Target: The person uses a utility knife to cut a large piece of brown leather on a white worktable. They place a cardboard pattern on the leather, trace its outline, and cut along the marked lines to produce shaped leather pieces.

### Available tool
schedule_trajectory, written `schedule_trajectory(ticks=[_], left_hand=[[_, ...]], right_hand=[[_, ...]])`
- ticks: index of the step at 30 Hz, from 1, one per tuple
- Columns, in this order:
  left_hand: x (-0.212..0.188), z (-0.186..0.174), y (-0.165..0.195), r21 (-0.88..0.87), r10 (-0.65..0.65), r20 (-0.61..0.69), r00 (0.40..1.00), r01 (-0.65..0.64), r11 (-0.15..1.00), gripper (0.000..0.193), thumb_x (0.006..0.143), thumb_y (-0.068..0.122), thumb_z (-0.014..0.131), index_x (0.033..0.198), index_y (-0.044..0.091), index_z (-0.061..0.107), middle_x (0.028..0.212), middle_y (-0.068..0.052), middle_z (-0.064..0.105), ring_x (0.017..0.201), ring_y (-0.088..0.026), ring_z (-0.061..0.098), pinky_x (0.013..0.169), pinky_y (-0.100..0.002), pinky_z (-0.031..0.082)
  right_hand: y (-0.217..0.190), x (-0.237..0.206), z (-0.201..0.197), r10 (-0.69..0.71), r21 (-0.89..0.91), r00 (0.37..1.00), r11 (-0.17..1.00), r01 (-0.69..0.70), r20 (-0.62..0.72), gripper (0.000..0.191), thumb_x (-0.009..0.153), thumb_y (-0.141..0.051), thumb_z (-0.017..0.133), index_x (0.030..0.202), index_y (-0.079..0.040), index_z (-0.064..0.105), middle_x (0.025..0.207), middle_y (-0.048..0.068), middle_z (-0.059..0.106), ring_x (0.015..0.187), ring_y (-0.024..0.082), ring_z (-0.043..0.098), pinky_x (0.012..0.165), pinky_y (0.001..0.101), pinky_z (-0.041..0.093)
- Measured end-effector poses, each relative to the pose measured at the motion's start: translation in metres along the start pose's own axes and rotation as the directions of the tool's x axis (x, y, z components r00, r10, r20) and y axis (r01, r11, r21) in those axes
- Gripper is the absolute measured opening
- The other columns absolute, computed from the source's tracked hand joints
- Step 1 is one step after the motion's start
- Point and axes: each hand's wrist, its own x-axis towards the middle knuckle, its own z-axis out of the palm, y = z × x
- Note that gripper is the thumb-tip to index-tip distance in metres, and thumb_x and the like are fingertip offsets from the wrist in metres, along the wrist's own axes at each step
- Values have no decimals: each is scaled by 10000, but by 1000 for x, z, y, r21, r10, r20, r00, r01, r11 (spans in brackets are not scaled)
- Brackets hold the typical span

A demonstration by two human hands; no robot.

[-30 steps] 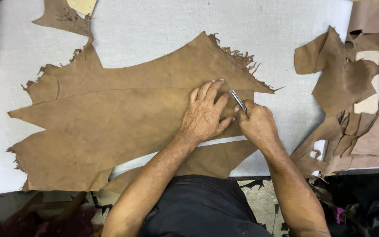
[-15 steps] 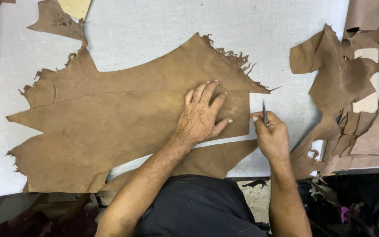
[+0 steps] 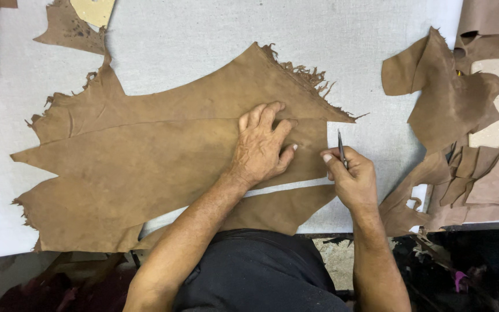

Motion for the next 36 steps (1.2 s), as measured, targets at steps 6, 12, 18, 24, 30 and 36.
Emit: schedule_trajectory(ticks=[6,12,18,24,30,36], left_hand=[[-3,-2,-4,-11,29,-46,999,-29,1000,458,795,127,746,1245,132,662,1434,-142,493,1354,-351,440,1090,-539,355],[-2,2,-4,1,19,-54,998,-19,1000,358,780,154,747,1119,93,654,1435,-165,492,1351,-356,440,1099,-542,359],[-3,0,-3,-18,20,-58,998,-21,1000,341,754,169,744,1071,82,655,1426,-173,495,1342,-359,444,1083,-543,357],[-4,1,-2,7,37,-89,995,-37,999,297,798,178,748,1058,71,653,1427,-173,495,1340,-351,442,1102,-541,356],[-3,1,-4,-22,34,-95,995,-36,999,333,796,172,747,1104,71,673,1417,-172,499,1332,-351,444,1090,-536,359],[-3,0,-2,-18,42,-113,993,-45,999,361,794,177,752,1134,81,678,1415,-165,495,1336,-344,446,1092,-534,361]], right_hand=[[-18,23,26,56,-247,994,968,-32,92,142,952,-163,685,977,-62,782,618,12,603,554,99,507,520,304,423],[-27,27,32,-52,-467,997,881,75,62,146,926,-152,647,990,-82,758,691,155,683,592,264,664,591,412,511],[-27,21,32,-197,-561,977,801,211,87,131,933,-130,639,979,-61,740,798,195,715,723,368,705,658,474,542],[-30,22,35,-156,-579,986,800,161,60,139,931,-139,638,1002,-84,743,770,208,714,725,381,719,674,481,551],[-28,20,35,-166,-588,985,792,166,55,138,936,-137,638,1015,-77,735,806,220,715,772,400,714,702,498,546],[-29,21,35,-206,-602,976,772,205,68,140,934,-127,637,1022,-67,728,847,222,721,812,422,705,736,517,542]])
